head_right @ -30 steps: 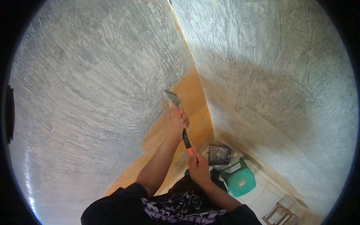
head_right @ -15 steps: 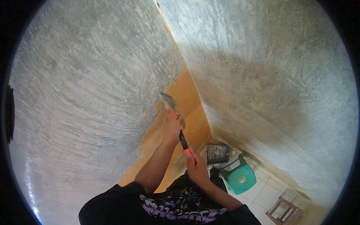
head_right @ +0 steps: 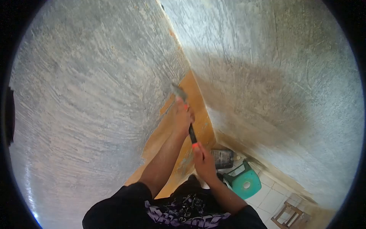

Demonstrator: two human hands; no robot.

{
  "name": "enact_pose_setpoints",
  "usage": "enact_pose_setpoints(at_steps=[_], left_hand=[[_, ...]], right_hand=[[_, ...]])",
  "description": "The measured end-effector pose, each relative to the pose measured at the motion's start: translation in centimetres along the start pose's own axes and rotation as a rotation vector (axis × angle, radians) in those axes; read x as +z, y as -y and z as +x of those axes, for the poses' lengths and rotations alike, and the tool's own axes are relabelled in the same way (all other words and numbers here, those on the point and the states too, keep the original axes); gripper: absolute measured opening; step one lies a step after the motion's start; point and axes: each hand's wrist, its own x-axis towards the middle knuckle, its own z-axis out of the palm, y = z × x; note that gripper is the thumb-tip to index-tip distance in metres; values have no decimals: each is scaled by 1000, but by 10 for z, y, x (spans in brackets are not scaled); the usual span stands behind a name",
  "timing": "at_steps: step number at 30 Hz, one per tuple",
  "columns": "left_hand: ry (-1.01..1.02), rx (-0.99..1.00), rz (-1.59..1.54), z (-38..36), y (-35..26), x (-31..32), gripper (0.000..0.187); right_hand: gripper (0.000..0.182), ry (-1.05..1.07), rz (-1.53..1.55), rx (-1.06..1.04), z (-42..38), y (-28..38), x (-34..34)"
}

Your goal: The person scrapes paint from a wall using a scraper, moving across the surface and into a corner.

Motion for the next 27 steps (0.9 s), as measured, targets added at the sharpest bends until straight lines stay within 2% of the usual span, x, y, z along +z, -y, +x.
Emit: enact_pose_setpoints(at_steps=[1,5,7,11,17,20,22,25,27], left_hand=[[24,30,29,7,-2,8,50],[-24,-51,-74,-12,8,-12,50],[-81,-114,-9,-35,1,-24,50],[-93,-42,11,-35,6,-24,49],[-8,-14,-67,-42,6,-33,51],[39,-40,-71,-46,13,-40,52],[50,-106,-109,-40,12,-38,52],[49,-26,-65,-41,12,-28,51],[81,-100,-110,-44,3,-30,49]], right_hand=[[42,11,59,46,5,9,-3],[39,25,-191,-27,-18,-5,-5],[40,56,-102,-20,-25,-6,0],[42,25,-116,21,-27,-14,1],[49,271,268,183,-30,-14,-14],[50,223,418,327,-32,-32,-14],[49,242,409,325,-24,-37,-13],[48,237,428,318,-21,-42,-15],[48,229,407,278,-18,-45,-14]])
